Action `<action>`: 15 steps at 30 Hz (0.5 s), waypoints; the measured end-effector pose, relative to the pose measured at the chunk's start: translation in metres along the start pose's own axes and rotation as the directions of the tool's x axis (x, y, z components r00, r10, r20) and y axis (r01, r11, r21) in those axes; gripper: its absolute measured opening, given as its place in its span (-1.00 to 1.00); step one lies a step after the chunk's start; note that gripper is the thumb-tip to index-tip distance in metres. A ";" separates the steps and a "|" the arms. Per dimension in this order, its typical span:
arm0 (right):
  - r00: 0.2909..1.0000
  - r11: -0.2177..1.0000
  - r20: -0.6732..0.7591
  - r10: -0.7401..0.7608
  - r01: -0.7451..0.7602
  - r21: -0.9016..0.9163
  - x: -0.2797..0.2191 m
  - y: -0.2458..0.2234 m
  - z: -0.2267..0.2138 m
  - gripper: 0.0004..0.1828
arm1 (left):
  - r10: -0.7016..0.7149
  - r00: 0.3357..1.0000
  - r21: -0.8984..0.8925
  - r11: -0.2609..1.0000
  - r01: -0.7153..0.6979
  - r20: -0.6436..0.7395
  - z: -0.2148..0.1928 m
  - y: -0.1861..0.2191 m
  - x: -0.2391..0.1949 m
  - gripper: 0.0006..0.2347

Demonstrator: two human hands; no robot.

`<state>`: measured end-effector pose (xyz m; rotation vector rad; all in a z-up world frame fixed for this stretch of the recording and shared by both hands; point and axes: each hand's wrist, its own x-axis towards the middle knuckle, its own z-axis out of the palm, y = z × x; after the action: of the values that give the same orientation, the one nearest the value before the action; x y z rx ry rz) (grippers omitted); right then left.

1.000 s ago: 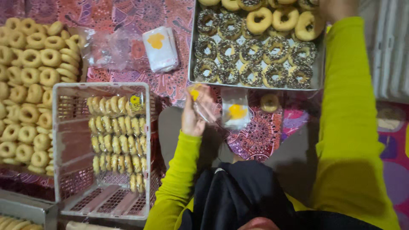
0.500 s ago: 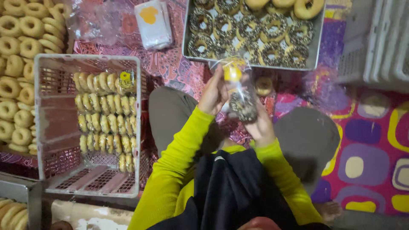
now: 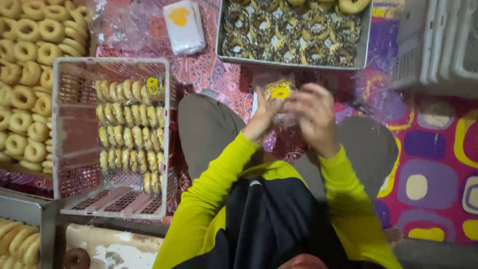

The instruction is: The person sits on the floor and repeatedly picks donuts from a metal tray, places them into small plastic bags, and stacks the sealed bags in a white crate. The donuts include plain and sesame-topped varieties.

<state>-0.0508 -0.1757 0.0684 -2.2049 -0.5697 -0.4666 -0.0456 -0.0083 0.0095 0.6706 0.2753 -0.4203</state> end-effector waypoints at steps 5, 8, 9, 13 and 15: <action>0.844 0.880 0.269 0.465 -0.475 -0.030 0.021 -0.020 -0.029 -0.78 | 0.404 0.889 0.549 0.702 -0.454 0.217 -0.006 0.009 -0.019 -0.70; 0.964 0.952 0.190 -0.185 0.224 -0.211 0.018 -0.035 -0.039 -0.62 | 0.164 0.954 0.229 0.948 -0.223 0.252 0.002 0.014 -0.038 -0.71; 0.925 0.918 0.292 -0.242 0.316 -0.240 0.018 -0.035 -0.044 -0.65 | 0.110 0.961 0.540 0.808 -0.235 0.254 0.006 0.016 -0.048 -0.74; 0.806 0.812 0.562 -0.186 0.448 -0.374 0.023 -0.011 -0.072 -0.66 | -0.062 0.971 0.959 0.178 -0.219 0.233 0.019 0.026 -0.088 -0.78; 0.768 0.882 0.636 -0.073 0.348 -0.318 0.019 0.007 -0.074 -0.62 | -0.082 0.910 0.911 0.109 -0.398 0.407 0.017 0.033 -0.097 -0.74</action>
<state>-0.0421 -0.2323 0.1191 -2.7304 -1.1754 0.0497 -0.1145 0.0315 0.0771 1.9759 -0.5819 -0.4727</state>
